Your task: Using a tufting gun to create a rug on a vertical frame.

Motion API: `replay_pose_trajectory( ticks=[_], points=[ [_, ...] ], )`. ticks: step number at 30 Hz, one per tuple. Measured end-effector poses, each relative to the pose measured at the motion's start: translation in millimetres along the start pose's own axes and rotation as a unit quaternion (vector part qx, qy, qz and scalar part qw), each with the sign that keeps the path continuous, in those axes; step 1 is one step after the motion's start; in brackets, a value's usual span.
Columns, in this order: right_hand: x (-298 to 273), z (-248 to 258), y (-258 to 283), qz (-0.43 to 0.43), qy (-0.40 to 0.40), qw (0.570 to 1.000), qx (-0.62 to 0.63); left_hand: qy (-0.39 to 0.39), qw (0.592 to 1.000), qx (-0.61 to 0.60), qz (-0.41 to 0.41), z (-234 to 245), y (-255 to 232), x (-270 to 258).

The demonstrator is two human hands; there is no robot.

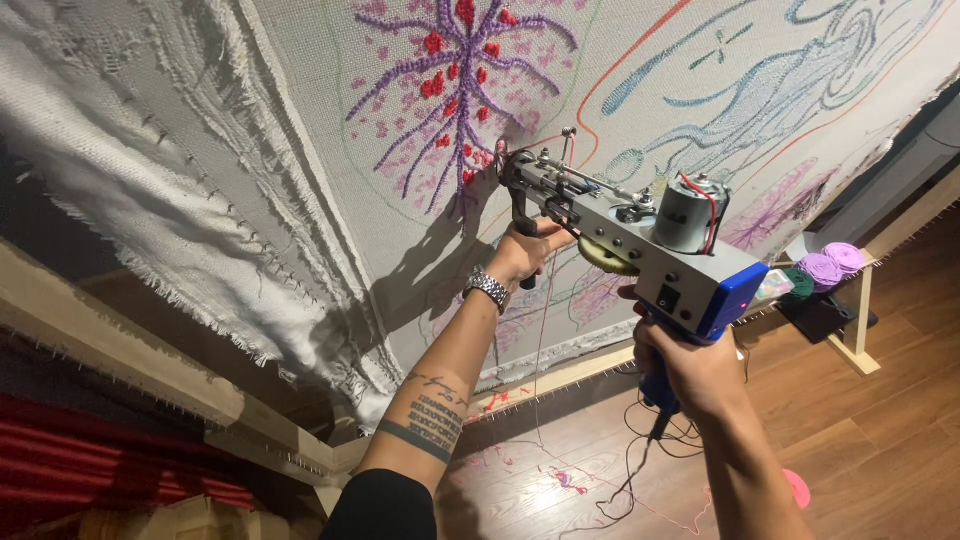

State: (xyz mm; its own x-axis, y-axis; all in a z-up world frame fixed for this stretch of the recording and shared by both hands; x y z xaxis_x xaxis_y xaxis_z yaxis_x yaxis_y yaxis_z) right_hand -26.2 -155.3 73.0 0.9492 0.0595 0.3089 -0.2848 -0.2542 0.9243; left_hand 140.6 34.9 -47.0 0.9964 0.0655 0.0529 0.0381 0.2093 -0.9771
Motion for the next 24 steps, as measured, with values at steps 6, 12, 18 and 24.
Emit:
replay_pose_trajectory(
  ticks=[6, 12, 18, 24],
  points=[
    [-1, -6, -19, -0.044, -0.056, 0.997, 0.009, -0.006, 1.000, -0.005, -0.016, 4, 57, 51],
    [6, -20, -11, -0.055, -0.043, 0.997, -0.043, -0.019, 1.000, -0.004, -0.020, 14, 28, 37],
    [13, -22, -10, -0.064, -0.041, 0.994, -0.073, -0.019, 1.000, 0.018, 0.014, 16, 45, 61],
    [15, -28, -8, -0.045, -0.051, 0.997, -0.034, -0.016, 0.999, 0.042, -0.006, -6, 124, 153]
  ],
)
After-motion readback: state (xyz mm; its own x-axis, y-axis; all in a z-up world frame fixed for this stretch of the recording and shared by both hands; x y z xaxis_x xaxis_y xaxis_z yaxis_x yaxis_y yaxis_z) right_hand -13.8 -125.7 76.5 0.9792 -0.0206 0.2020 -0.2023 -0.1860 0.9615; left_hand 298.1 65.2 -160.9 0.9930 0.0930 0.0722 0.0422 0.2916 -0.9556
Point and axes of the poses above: each hand's wrist, its own x-axis towards the middle knuckle, its own z-axis out of the back of the hand, y = z × x, the point moved 6 cm from there along x, towards the middle knuckle, and after that the axes turned 12 degrees about x, right-handed, at the moved point
